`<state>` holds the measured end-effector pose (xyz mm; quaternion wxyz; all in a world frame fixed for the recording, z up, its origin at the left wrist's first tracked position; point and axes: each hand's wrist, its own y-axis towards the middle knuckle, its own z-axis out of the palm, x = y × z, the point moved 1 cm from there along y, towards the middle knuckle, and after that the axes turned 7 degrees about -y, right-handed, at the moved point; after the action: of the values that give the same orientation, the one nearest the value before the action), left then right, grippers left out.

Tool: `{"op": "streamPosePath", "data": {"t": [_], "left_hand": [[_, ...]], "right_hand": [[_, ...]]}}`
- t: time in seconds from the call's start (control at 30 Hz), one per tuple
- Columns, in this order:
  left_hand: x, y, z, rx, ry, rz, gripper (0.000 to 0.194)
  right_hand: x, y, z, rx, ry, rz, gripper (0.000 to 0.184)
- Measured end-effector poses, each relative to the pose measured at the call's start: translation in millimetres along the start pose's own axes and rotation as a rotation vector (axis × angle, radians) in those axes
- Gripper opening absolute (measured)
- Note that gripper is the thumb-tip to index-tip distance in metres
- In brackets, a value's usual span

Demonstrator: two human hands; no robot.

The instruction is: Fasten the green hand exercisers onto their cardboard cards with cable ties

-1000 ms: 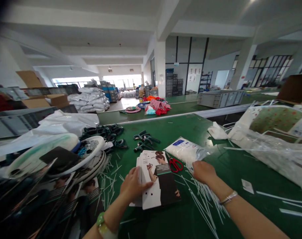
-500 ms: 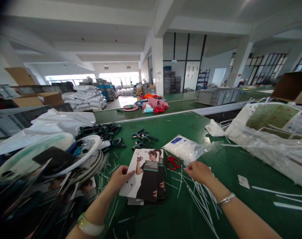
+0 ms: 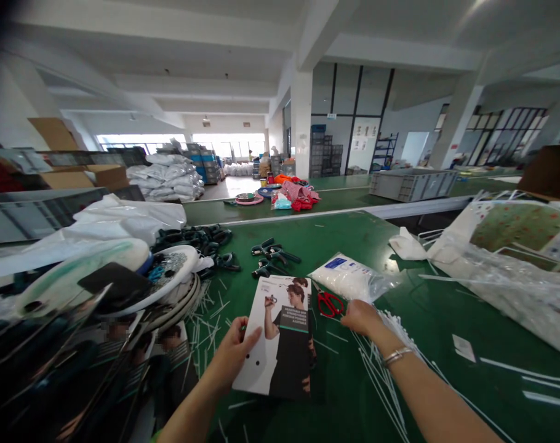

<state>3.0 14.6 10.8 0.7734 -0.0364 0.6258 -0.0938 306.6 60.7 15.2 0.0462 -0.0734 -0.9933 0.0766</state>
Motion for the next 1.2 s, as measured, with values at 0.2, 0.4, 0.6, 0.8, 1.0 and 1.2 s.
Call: {"op": "streamPosePath", "data": {"t": [0.2, 0.4, 0.6, 0.8, 1.0, 1.2], "left_hand": [[6, -4, 8.5, 0.045, -0.172, -0.073, 0.046], [11, -11, 22.2, 0.023, -0.300, -0.095, 0.049], [13, -23, 32.5, 0.036, -0.533, -0.080, 0.050], [14, -25, 31.9, -0.036, -0.574, -0.043, 0.049], [17, -26, 34.6, -0.043, -0.565, -0.033, 0.050], [15, -27, 38.1, -0.023, -0.580, 0.009, 0.058]], "right_hand": [[-30, -22, -9, -0.072, 0.199, 0.014, 0.016], [3, -52, -28, -0.240, 0.609, 0.016, 0.024], [86, -85, -25, -0.266, 1.162, -0.122, 0.034], [100, -92, -14, -0.440, 1.068, -0.177, 0.032], [97, -90, -19, -0.561, 1.020, -0.169, 0.027], [105, -92, -19, -0.535, 1.099, -0.192, 0.029]]}}
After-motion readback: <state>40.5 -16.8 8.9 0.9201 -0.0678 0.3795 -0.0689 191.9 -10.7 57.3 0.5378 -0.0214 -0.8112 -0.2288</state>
